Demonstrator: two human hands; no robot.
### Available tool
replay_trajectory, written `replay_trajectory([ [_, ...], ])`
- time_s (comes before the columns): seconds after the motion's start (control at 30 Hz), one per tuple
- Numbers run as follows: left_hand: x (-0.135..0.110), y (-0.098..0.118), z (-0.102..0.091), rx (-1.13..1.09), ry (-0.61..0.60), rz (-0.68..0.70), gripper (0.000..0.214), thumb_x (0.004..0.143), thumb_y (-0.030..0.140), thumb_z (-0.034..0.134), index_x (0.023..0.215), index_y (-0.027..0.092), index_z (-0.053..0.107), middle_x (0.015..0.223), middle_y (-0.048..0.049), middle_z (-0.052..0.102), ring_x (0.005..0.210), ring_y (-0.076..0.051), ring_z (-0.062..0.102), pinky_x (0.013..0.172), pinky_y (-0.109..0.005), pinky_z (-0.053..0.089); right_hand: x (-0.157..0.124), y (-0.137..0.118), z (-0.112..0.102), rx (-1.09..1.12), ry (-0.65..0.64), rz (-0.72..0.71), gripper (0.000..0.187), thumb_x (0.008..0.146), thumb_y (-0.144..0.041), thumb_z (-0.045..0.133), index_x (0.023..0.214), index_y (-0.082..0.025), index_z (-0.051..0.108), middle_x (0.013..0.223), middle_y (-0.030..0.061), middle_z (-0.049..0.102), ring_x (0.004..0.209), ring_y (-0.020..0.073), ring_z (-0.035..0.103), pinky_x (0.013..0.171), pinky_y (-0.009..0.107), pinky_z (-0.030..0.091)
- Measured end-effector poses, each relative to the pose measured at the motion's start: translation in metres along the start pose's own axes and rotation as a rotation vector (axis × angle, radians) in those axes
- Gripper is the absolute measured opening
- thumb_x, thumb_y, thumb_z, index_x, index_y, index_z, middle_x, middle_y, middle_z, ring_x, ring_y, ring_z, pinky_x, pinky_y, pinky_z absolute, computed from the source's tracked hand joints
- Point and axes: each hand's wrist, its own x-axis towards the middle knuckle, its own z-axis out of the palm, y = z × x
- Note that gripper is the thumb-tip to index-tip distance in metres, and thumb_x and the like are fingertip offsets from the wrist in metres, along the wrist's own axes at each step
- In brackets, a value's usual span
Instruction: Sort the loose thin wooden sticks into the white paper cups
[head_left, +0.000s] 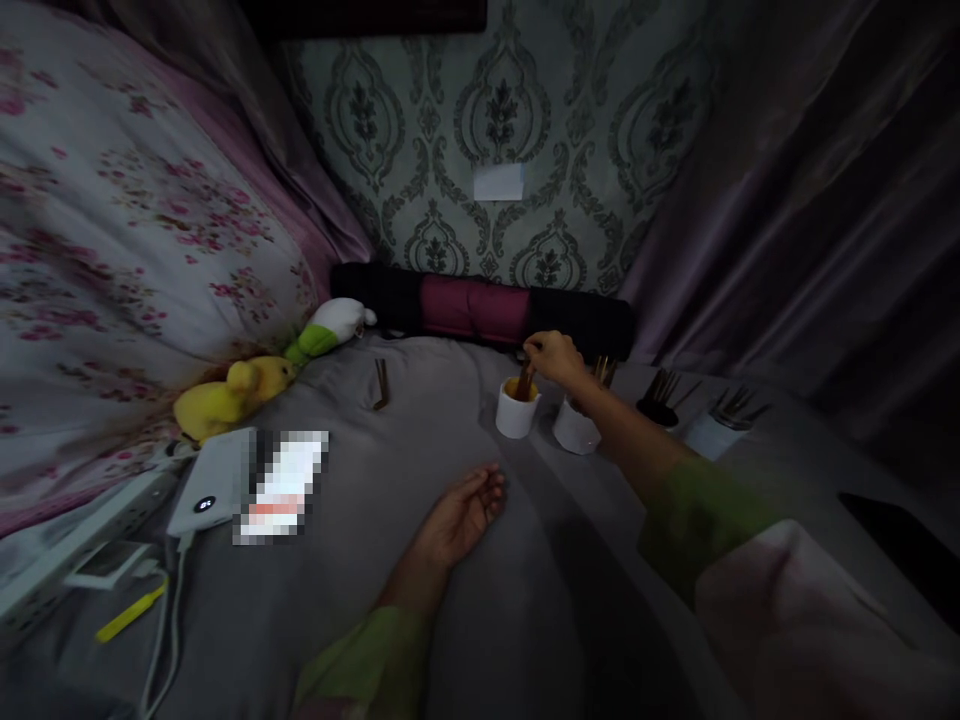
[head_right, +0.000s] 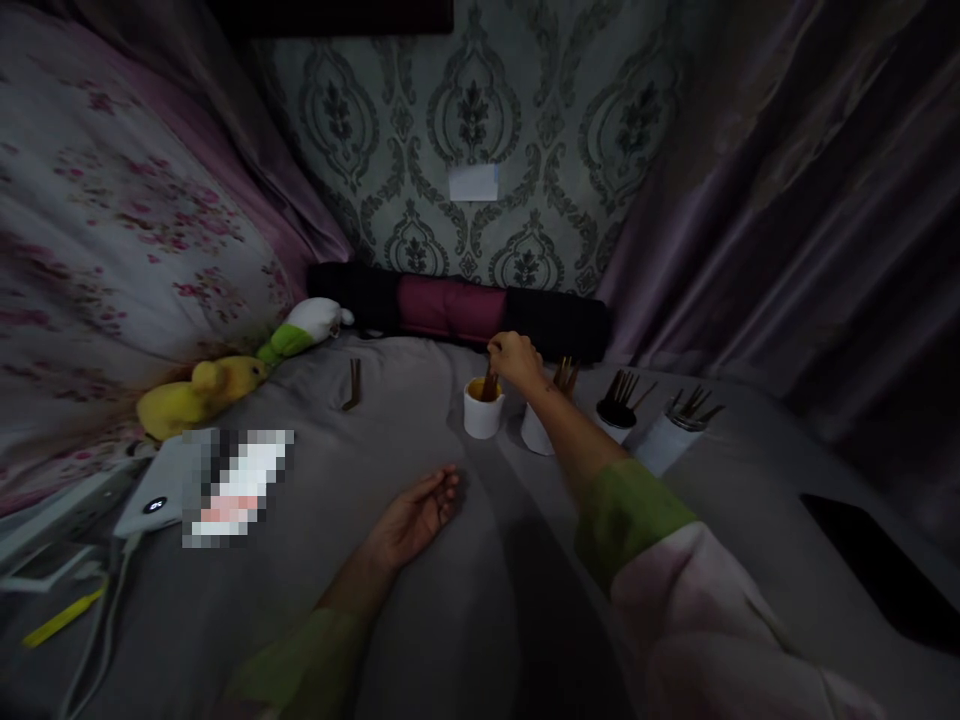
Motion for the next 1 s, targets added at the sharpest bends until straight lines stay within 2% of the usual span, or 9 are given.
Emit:
replay_trajectory([
  [0.2,0.002,-0.001,-0.002,-0.001,0.0,0.007,0.012,0.078,0.013,0.057,0.088,0.01,0.062,0.08,-0.0064,0.062,0.066,-0.008,0.056,0.06,-0.02,0.043,0.001,-0.002,0.0,0.001,0.003,0.033,0.022,0.081,-0.031,0.049,0.093,-0.024,0.066,0.068,0.0012,0.067,0.075,0.0151,0.061,0.07,0.025,0.042],
  [0.5,0.001,-0.001,-0.002,0.012,-0.001,0.008,0.012,0.079,0.015,0.057,0.089,0.01,0.061,0.08,-0.0057,0.062,0.066,-0.007,0.057,0.059,-0.019,0.044,0.003,-0.002,0.002,-0.004,0.011,0.069,0.022,0.081,-0.036,0.05,0.08,-0.021,0.066,0.068,0.003,0.067,0.074,0.0152,0.061,0.07,0.025,0.042],
  [0.83,0.003,-0.002,-0.005,-0.028,-0.03,0.004,0.012,0.078,0.011,0.055,0.088,0.009,0.062,0.079,-0.007,0.062,0.067,-0.009,0.057,0.06,-0.021,0.044,0.001,-0.004,0.0,-0.001,0.011,0.071,0.023,0.081,-0.038,0.05,0.087,-0.022,0.065,0.072,0.0038,0.068,0.083,0.0168,0.061,0.073,0.026,0.042],
  [1.0,0.003,-0.001,-0.005,-0.037,-0.034,-0.002,0.013,0.079,0.011,0.054,0.088,0.009,0.062,0.079,-0.0069,0.062,0.066,-0.009,0.057,0.06,-0.02,0.044,-0.002,-0.004,-0.008,0.03,0.079,0.07,0.027,0.083,-0.039,0.046,0.094,-0.021,0.063,0.071,0.0036,0.068,0.085,0.0179,0.06,0.073,0.027,0.042],
])
